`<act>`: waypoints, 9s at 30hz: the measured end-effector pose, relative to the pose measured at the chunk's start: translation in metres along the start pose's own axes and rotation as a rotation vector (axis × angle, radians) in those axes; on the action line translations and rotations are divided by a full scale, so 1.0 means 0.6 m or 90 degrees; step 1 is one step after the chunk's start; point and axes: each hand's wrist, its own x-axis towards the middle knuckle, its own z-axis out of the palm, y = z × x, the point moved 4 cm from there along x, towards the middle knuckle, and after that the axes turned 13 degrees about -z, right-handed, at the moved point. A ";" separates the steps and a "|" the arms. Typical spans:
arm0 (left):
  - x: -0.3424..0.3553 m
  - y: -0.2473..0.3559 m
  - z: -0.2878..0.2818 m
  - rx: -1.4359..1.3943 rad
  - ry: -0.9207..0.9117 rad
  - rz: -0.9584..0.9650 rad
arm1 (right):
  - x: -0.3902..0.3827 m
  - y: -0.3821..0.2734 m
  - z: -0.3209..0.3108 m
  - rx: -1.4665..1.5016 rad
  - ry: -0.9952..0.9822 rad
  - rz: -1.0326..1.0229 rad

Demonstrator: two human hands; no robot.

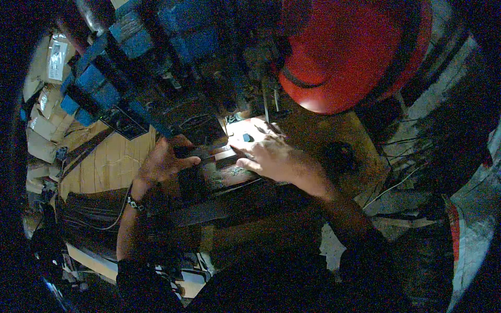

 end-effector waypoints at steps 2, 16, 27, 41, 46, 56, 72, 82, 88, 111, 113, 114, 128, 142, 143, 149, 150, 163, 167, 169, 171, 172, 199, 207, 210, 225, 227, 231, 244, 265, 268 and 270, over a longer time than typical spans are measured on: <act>-0.002 0.001 -0.002 -0.015 -0.022 -0.048 | -0.003 0.003 -0.011 0.016 0.018 -0.017; -0.004 -0.012 0.008 -0.198 -0.030 0.041 | -0.110 0.005 -0.085 0.484 0.383 0.356; 0.017 -0.081 0.023 -0.170 -0.062 -0.045 | -0.081 0.007 -0.076 0.423 0.393 0.467; -0.049 0.020 -0.083 0.001 -0.040 -0.043 | -0.159 -0.032 -0.091 0.358 0.325 0.406; -0.153 0.050 -0.195 -0.175 0.026 0.084 | -0.139 -0.064 -0.103 0.282 0.194 0.202; -0.316 -0.301 -0.492 -0.281 0.671 -0.096 | -0.088 -0.116 -0.054 0.144 0.053 -0.006; -0.099 0.077 0.007 -0.241 0.027 -0.017 | -0.019 -0.046 -0.040 0.155 0.188 0.078; -0.017 -0.001 -0.013 -0.008 0.018 0.044 | 0.006 -0.004 -0.016 0.158 -0.061 0.097; 0.003 0.017 0.003 -0.343 -0.107 0.002 | -0.005 0.013 0.017 0.067 -0.060 0.033; -0.002 0.006 -0.007 -0.119 -0.114 -0.064 | -0.022 0.018 0.041 -0.065 0.127 -0.027; 0.005 -0.017 0.006 -0.149 -0.089 -0.015 | -0.020 0.007 0.021 -0.039 0.107 0.014; 0.006 -0.021 0.006 -0.179 -0.066 0.034 | -0.020 -0.002 0.000 -0.044 0.108 0.016; -0.001 0.011 -0.008 -0.130 -0.072 -0.080 | -0.102 -0.006 -0.106 0.449 0.402 0.409; -0.011 0.004 -0.014 0.078 -0.001 -0.046 | -0.089 -0.037 -0.090 0.326 0.307 0.251; -0.017 -0.002 -0.023 0.006 -0.015 -0.058 | -0.082 -0.049 -0.088 0.346 0.241 0.258; -0.119 0.058 -0.139 0.062 -0.033 -0.084 | -0.072 -0.105 -0.084 0.256 0.038 0.017; -0.139 0.064 -0.166 0.017 -0.020 -0.008 | -0.082 -0.107 -0.080 0.187 0.003 0.007; -0.252 0.044 -0.121 -0.255 0.346 -0.243 | -0.054 -0.109 -0.089 0.160 0.087 0.023; -0.177 0.090 0.023 -0.202 0.046 -0.109 | -0.048 -0.084 -0.073 0.178 0.147 0.000; -0.168 0.091 0.033 -0.211 0.019 -0.086 | -0.042 -0.065 -0.059 0.239 0.154 0.030; -0.154 0.091 0.033 -0.209 0.023 -0.082 | -0.043 -0.049 -0.049 0.269 0.168 0.056; -0.148 0.089 0.029 -0.203 0.034 -0.084 | -0.039 -0.044 -0.046 0.303 0.184 0.072; -0.011 0.025 -0.023 0.082 -0.017 -0.041 | -0.027 -0.015 -0.002 -0.052 0.129 -0.037; -0.012 0.013 -0.016 0.083 -0.024 -0.060 | -0.051 -0.004 -0.025 0.098 0.096 0.040; -0.016 -0.002 -0.011 0.003 -0.028 -0.094 | -0.072 -0.013 -0.068 0.116 0.213 0.071; -0.013 0.031 -0.021 0.038 -0.095 -0.191 | -0.068 0.036 -0.089 0.340 0.352 0.402; -0.016 0.016 -0.019 0.051 -0.059 -0.088 | -0.071 0.011 -0.095 0.375 0.316 0.433; -0.026 0.012 -0.018 0.130 0.054 0.044 | -0.083 -0.032 -0.098 0.368 0.242 0.372; -0.265 -0.084 -0.287 -0.620 0.664 0.155 | -0.078 -0.106 -0.044 0.190 -0.020 -0.028; -0.112 0.070 -0.041 -0.066 0.051 0.025 | -0.046 -0.015 -0.022 0.137 0.140 0.056; -0.082 0.018 -0.050 -0.185 -0.013 -0.044 | -0.036 -0.015 -0.011 0.098 0.132 0.038; -0.066 -0.002 -0.045 -0.244 0.002 0.108 | -0.024 -0.021 -0.007 0.113 0.092 0.046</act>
